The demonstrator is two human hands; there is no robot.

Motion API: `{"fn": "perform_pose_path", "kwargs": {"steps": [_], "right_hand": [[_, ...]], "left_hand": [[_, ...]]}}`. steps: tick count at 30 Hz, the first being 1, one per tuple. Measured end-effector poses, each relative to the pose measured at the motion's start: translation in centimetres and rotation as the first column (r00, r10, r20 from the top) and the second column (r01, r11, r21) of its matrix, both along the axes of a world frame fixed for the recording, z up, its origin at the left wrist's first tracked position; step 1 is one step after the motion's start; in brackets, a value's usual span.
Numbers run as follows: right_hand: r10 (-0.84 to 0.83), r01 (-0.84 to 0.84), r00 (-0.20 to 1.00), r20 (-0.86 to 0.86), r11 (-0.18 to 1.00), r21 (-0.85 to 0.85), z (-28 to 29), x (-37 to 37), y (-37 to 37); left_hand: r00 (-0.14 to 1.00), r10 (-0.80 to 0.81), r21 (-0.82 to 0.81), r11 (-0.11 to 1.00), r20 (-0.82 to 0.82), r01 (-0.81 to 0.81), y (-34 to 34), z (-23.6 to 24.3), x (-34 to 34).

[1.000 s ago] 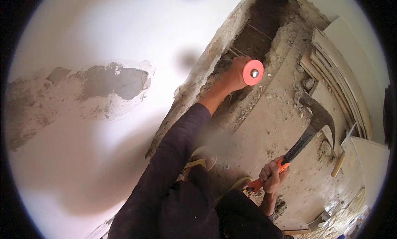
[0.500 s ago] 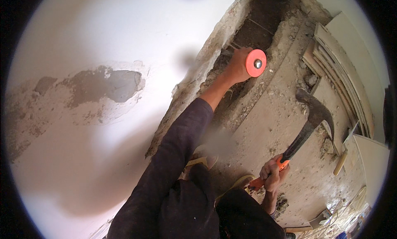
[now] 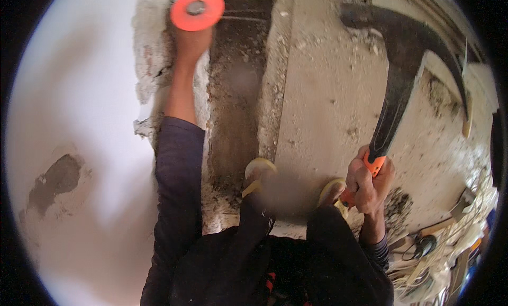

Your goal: The person uses a hammer and a chisel to chip away at a section of a wall, creating a rectangular opening. They repeatedly strike the chisel to remove plaster and debris, gradually enlarging the hole.

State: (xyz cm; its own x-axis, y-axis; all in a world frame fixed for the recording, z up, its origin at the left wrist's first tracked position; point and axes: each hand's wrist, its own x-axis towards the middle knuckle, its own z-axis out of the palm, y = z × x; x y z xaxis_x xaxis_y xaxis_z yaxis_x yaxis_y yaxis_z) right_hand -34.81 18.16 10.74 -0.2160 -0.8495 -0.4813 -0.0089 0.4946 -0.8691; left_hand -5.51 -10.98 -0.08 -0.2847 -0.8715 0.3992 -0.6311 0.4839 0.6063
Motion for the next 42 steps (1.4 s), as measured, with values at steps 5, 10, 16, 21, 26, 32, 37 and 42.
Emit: {"fn": "perform_pose_path", "kwargs": {"steps": [5,10,16,21,26,32,37,42], "right_hand": [[-0.041,0.038,0.998,0.049,0.998,0.044,-1.1,0.0,1.2],[-0.105,0.101,0.992,0.068,0.993,0.059,-0.7,0.5,0.3],[-0.102,0.095,0.99,0.095,0.993,0.076,-0.7,0.7,-0.4],[-0.071,0.067,0.986,0.154,0.997,0.029,-0.1,1.2,-1.0],[-0.074,0.068,0.986,0.15,0.997,0.044,0.4,1.7,-1.6],[-0.075,0.092,0.988,0.132,0.988,-0.124,1.0,1.8,-2.2],[-0.139,0.339,0.915,0.378,0.774,-0.536,4.7,2.4,-6.7],[0.02,0.008,0.947,0.319,0.996,-0.086,-4.1,4.6,-4.6]], "left_hand": [[0.993,0.081,0.318,0.947,-0.086,-0.05,0.6,2.3,-1.8],[0.986,-0.051,0.008,0.999,0.159,0.05,0.3,0.6,-1.6],[0.994,-0.068,0.143,0.986,-0.088,0.08,3.0,-0.6,-5.1],[0.984,-0.061,-0.076,0.994,0.167,0.074,4.0,-2.0,-7.1],[0.992,-0.045,-0.015,0.999,0.121,0.047,3.5,-0.4,-6.1],[0.999,0.004,0.104,0.995,-0.045,0.001,2.8,0.4,-5.5],[1.0,0.008,0.142,0.99,-0.029,-0.004,2.6,-0.2,-4.8],[0.981,-0.004,0.09,0.996,-0.196,0.022,2.1,1.2,-5.2]]}}
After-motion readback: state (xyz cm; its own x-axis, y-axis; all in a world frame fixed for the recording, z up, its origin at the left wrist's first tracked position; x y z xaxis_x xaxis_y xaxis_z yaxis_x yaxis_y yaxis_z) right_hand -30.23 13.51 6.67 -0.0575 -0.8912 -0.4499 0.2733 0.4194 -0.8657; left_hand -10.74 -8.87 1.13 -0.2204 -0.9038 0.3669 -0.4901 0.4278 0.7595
